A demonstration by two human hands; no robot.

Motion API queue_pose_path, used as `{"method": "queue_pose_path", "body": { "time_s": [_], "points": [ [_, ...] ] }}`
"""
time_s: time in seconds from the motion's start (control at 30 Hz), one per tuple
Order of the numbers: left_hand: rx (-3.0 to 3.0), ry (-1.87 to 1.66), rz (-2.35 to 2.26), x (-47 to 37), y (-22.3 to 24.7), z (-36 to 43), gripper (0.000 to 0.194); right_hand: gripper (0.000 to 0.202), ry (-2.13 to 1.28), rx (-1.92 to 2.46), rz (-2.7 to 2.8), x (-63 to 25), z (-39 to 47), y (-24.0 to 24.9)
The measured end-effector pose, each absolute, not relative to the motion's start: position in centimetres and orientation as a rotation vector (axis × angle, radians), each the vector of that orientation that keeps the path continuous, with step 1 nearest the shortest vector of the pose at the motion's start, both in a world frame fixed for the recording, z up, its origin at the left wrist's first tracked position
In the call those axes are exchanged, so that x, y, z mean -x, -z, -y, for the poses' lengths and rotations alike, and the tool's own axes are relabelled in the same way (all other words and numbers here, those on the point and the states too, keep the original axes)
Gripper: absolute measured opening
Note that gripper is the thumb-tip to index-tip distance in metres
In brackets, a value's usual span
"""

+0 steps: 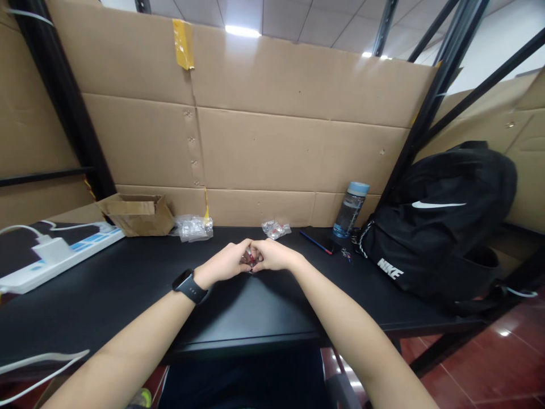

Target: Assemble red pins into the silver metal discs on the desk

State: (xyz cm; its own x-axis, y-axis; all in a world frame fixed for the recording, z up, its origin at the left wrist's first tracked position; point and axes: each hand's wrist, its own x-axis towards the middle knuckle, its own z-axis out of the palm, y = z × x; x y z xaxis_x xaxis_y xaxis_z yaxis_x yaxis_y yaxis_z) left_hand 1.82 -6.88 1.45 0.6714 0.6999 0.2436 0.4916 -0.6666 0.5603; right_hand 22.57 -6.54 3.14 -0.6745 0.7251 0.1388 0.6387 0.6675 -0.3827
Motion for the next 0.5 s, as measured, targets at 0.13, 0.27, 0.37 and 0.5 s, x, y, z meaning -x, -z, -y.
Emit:
{"method": "queue_pose_path", "body": {
  "time_s": [0.13,0.27,0.37,0.5],
  "points": [
    [-2.436,-0.667,-0.905,-2.03,-1.78,7.23,0.033,0.038,-0.468,1.086,2.58,-22.7,6.44,-3.1],
    [-2.425,-0.691,-0.885,-2.11,-1.91,7.29,0.034,0.04,-0.48,1.088,2.571,-22.62,6.53,-3.19],
    [-2.426,-0.706,-0.868,-2.07,-1.93,7.22,0.035,0.039,-0.458,1.098,2.575,-22.56,6.55,-3.2],
    [-2.47,-0.632,-0.889,-1.99,-1.94,7.2,0.034,0.035,-0.46,1.06,2.565,-22.63,6.51,-3.25]
  ]
}}
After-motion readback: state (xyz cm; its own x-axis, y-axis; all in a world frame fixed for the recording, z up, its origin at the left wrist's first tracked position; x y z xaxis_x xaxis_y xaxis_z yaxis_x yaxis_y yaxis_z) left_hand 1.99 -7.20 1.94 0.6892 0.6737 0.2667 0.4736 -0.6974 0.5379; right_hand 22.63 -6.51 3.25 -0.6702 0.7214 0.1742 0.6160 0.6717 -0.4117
